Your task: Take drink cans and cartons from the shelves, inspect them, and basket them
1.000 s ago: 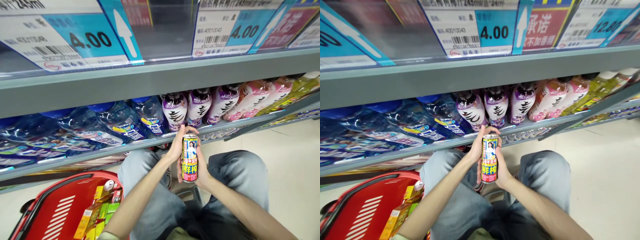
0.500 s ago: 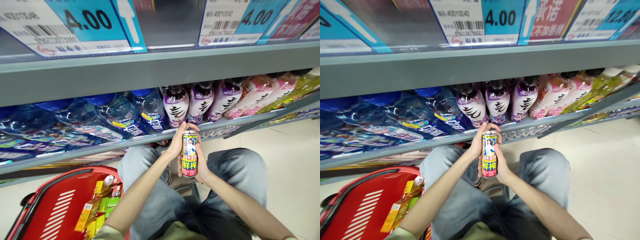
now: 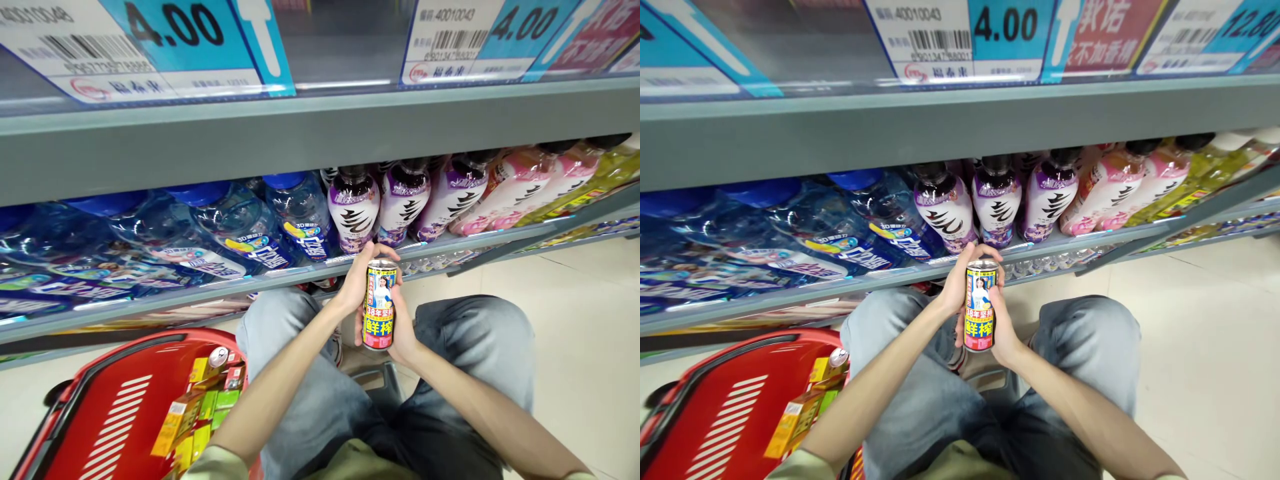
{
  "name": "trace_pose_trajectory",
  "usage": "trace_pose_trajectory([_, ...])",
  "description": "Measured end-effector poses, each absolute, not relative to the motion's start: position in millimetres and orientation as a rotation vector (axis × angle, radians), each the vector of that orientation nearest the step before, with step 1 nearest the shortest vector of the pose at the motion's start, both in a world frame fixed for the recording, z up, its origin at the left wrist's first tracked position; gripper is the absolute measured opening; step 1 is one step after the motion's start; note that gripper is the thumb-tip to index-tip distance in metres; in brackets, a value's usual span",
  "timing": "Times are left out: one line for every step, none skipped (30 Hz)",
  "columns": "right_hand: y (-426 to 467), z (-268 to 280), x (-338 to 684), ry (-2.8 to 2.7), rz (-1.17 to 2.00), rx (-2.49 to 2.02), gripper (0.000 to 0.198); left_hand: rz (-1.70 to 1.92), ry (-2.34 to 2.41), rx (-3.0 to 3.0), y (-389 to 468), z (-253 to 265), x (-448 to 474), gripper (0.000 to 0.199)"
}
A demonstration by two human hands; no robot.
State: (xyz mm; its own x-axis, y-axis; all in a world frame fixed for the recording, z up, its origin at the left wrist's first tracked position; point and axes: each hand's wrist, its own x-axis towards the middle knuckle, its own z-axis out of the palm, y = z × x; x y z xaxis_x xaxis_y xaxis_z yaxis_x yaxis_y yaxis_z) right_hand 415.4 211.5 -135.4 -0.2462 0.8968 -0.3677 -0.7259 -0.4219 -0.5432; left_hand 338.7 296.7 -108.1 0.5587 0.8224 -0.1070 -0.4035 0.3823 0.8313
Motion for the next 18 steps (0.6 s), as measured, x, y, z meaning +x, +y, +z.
trace_pose_trajectory([211.3,-135.8,415.0,-0.324,1.855,-0.778,0.064,0.836,0.572,0.862,296.7,-108.6,338.8,0.055])
trace_pose_trajectory([211.1,-136.2,414.9,-0.333,1.850,-0.781,0.064,0.836,0.575,0.865,296.7,-108.9,338.8,0.056])
trace_pose_trajectory([211.0,-136.5,415.1,-0.339,1.847,-0.785,0.064,0.838,0.575,0.867,296.7,-108.8,338.9,0.056])
trace_pose_trajectory([211.0,-136.7,415.5,-0.340,1.849,-0.792,0.064,0.842,0.576,0.868,296.7,-108.5,339.1,0.056])
trace_pose_trajectory([211.0,-136.8,416.0,-0.338,1.851,-0.801,0.064,0.846,0.577,0.870,296.7,-107.9,339.2,0.057])
trace_pose_trajectory([211.0,-136.9,416.5,-0.335,1.853,-0.811,0.064,0.850,0.581,0.873,296.7,-107.3,339.3,0.057])
trace_pose_trajectory([211.0,-136.9,417.0,-0.330,1.853,-0.820,0.064,0.851,0.585,0.876,296.7,-106.6,339.4,0.058])
trace_pose_trajectory([210.9,-136.9,417.2,-0.325,1.852,-0.829,0.064,0.849,0.588,0.878,296.6,-106.2,339.4,0.059])
trace_pose_trajectory([210.8,-136.9,417.2,-0.320,1.851,-0.836,0.064,0.847,0.590,0.879,296.5,-106.0,339.4,0.059])
trace_pose_trajectory([210.5,-136.9,416.9,-0.314,1.850,-0.844,0.064,0.844,0.591,0.880,296.3,-106.1,339.3,0.059])
trace_pose_trajectory([210.2,-136.8,416.4,-0.306,1.843,-0.853,0.064,0.841,0.592,0.882,296.2,-106.5,339.2,0.060])
trace_pose_trajectory([209.9,-136.6,415.7,-0.295,1.833,-0.863,0.065,0.841,0.594,0.887,296.0,-107.2,339.1,0.059])
trace_pose_trajectory([209.6,-136.4,415.1,-0.282,1.818,-0.874,0.065,0.841,0.599,0.896,295.8,-108.0,339.0,0.059])
trace_pose_trajectory([209.3,-136.0,414.6,-0.270,1.804,-0.884,0.065,0.842,0.606,0.909,295.7,-108.7,338.9,0.059])
trace_pose_trajectory([209.1,-135.6,414.4,-0.259,1.789,-0.893,0.065,0.845,0.614,0.922,295.5,-109.3,338.8,0.058])
trace_pose_trajectory([208.9,-135.1,414.6,-0.253,1.779,-0.900,0.065,0.849,0.624,0.935,295.5,-109.7,338.8,0.058])
trace_pose_trajectory([208.8,-134.5,415.1,-0.255,1.778,-0.904,0.065,0.855,0.634,0.946,295.4,-109.8,338.8,0.058])
trace_pose_trajectory([208.7,-134.1,415.9,-0.263,1.787,-0.905,0.065,0.859,0.642,0.952,295.5,-109.9,339.0,0.059])
